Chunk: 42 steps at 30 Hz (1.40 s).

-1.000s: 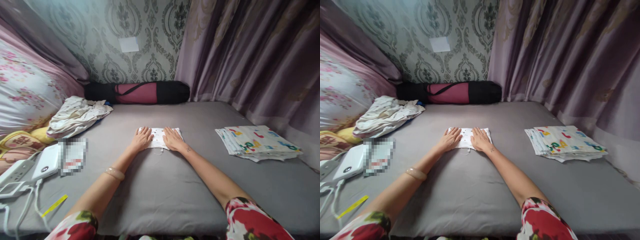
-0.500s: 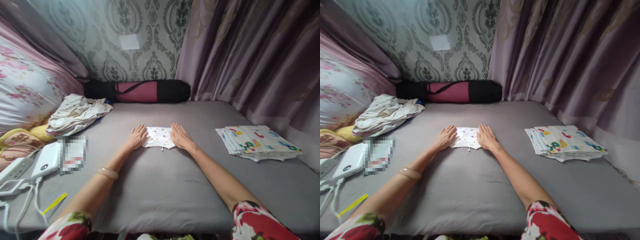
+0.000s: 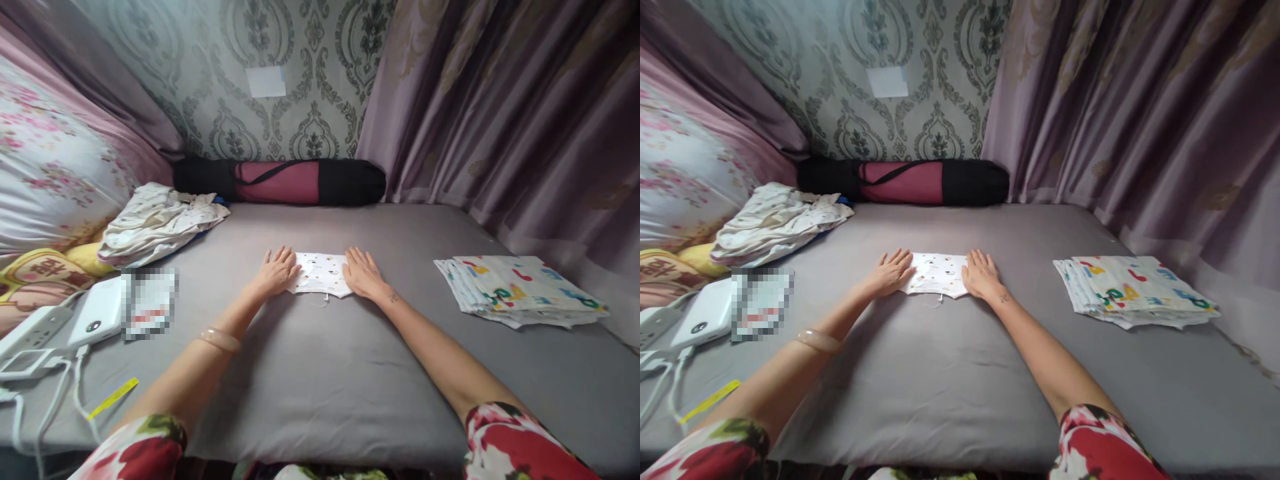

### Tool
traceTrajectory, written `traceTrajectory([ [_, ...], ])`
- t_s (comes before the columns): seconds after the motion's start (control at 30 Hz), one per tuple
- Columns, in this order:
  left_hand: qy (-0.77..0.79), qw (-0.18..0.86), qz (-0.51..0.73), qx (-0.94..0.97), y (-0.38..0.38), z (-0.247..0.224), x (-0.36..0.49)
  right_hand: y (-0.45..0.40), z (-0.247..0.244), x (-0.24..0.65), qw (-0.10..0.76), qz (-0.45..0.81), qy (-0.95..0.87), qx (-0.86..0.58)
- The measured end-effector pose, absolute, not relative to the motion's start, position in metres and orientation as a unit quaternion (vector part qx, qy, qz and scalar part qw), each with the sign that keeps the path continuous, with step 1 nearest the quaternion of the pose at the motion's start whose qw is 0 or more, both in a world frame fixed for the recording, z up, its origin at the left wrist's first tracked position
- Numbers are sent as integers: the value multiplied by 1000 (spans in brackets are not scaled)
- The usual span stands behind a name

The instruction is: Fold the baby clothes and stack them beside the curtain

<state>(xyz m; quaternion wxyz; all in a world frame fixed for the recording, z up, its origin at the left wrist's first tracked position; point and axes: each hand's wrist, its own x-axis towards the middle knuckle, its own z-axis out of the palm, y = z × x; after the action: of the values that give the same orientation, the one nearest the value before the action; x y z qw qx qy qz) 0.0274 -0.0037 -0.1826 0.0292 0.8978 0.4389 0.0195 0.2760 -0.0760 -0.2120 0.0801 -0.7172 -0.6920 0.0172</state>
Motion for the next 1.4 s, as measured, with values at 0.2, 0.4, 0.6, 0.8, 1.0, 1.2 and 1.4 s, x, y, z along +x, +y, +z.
traceTrajectory([
  [0.2, 390, -2, 78, 917, -23, -191, 66, -67, -213, 229, 123, -6, -725, -678],
  [0.4, 387, 27, 60, 920, -20, -214, 71, -72, -207, 218, 119, 26, -723, -680],
  [0.6, 387, 48, 74, 918, -9, -210, 66, -64, -207, 218, 111, 37, -723, -681],
  [0.8, 483, -3, 84, 871, -9, -207, 54, -59, -206, 195, 128, 27, -739, -661],
  [1.0, 480, 1, 78, 874, -2, -218, 54, -62, -196, 191, 112, 41, -737, -665],
  [1.2, 468, -10, 98, 878, -3, -218, 43, -74, -185, 215, 101, 43, -714, -692],
  [1.4, 479, 50, 59, 874, -4, -216, 39, -73, -208, 230, 104, 53, -691, -713],
])
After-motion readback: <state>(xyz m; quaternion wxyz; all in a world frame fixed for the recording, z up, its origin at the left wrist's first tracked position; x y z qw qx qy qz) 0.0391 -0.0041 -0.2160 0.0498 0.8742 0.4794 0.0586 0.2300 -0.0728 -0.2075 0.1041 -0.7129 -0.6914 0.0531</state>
